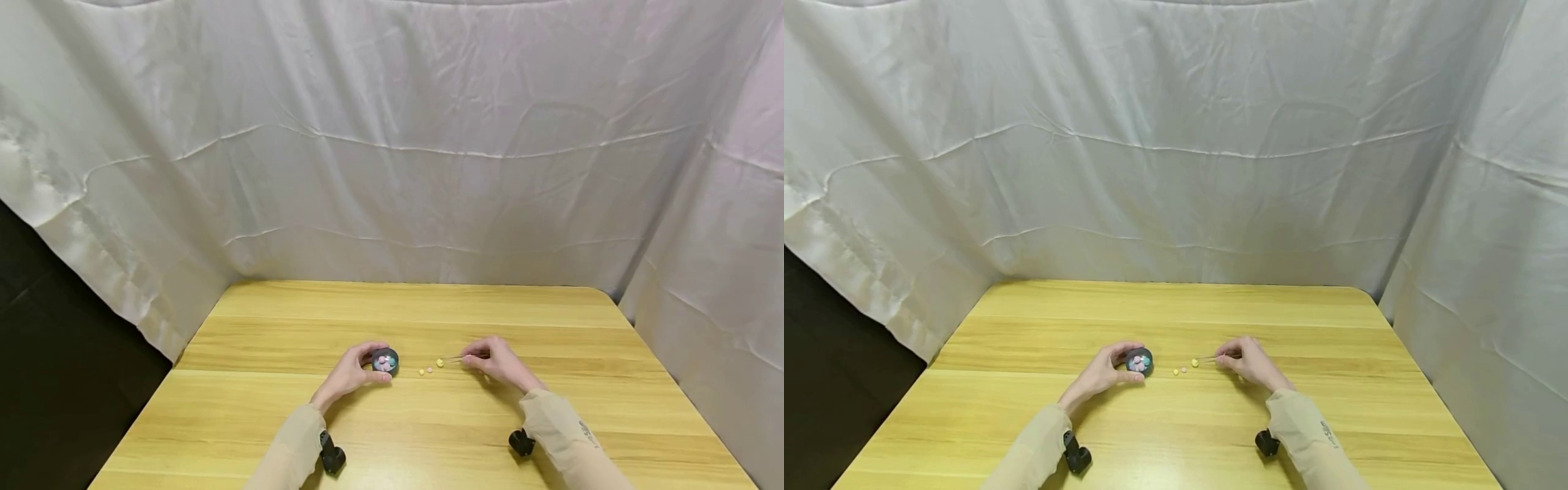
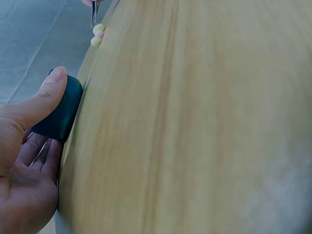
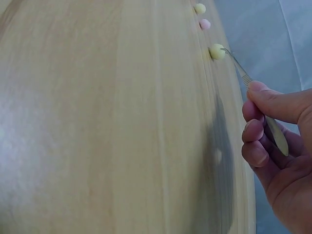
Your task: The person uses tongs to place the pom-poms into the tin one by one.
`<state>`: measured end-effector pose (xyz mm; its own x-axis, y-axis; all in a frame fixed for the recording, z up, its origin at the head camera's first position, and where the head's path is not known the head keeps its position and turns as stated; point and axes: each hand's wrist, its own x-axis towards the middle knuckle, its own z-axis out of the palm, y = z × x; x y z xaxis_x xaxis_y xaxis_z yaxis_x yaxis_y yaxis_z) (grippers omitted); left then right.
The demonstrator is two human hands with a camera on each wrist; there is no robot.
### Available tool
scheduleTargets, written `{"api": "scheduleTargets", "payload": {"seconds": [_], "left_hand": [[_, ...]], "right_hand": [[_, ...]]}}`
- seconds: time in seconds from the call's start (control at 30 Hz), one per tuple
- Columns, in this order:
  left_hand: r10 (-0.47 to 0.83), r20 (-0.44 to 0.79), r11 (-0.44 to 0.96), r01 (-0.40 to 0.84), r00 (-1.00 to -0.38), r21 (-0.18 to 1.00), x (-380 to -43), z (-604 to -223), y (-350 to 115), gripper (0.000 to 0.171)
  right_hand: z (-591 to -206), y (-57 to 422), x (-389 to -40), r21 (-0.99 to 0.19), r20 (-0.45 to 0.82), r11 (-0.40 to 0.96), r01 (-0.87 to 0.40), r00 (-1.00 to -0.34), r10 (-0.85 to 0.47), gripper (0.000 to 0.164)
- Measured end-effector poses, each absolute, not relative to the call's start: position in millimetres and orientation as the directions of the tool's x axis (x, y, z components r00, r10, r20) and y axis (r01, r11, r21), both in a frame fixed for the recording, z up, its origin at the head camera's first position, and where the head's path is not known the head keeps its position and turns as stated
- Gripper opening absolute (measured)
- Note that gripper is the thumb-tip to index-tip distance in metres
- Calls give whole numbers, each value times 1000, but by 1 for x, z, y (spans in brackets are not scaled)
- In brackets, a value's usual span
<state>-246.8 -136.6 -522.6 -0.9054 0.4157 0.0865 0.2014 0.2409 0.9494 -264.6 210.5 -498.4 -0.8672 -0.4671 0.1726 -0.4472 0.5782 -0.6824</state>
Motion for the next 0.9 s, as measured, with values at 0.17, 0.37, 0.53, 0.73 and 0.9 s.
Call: {"api": "scheduleTargets", "payload": {"seconds": [0.17, 0.37, 0.53, 0.73, 0.9], "left_hand": [[415, 87, 241, 201, -906, 949, -247, -522, -137, 61], [412, 86, 244, 201, -907, 949, -246, -523, -137, 60], [414, 89, 241, 203, -906, 949, -246, -523, -137, 61], [415, 90, 238, 203, -905, 950, -246, -523, -137, 61], [416, 90, 239, 205, -905, 949, -246, -523, -137, 61]], "right_hand": [[-498, 210, -264, -671, 176, 591, -447, -871, -458, 13], [-498, 208, -263, -657, 195, 605, -451, -876, -441, 12], [-500, 207, -263, -665, 200, 600, -445, -880, -431, 11], [-500, 206, -263, -671, 208, 593, -445, -881, -426, 11], [-500, 207, -263, -672, 201, 602, -431, -889, -412, 12]]}}
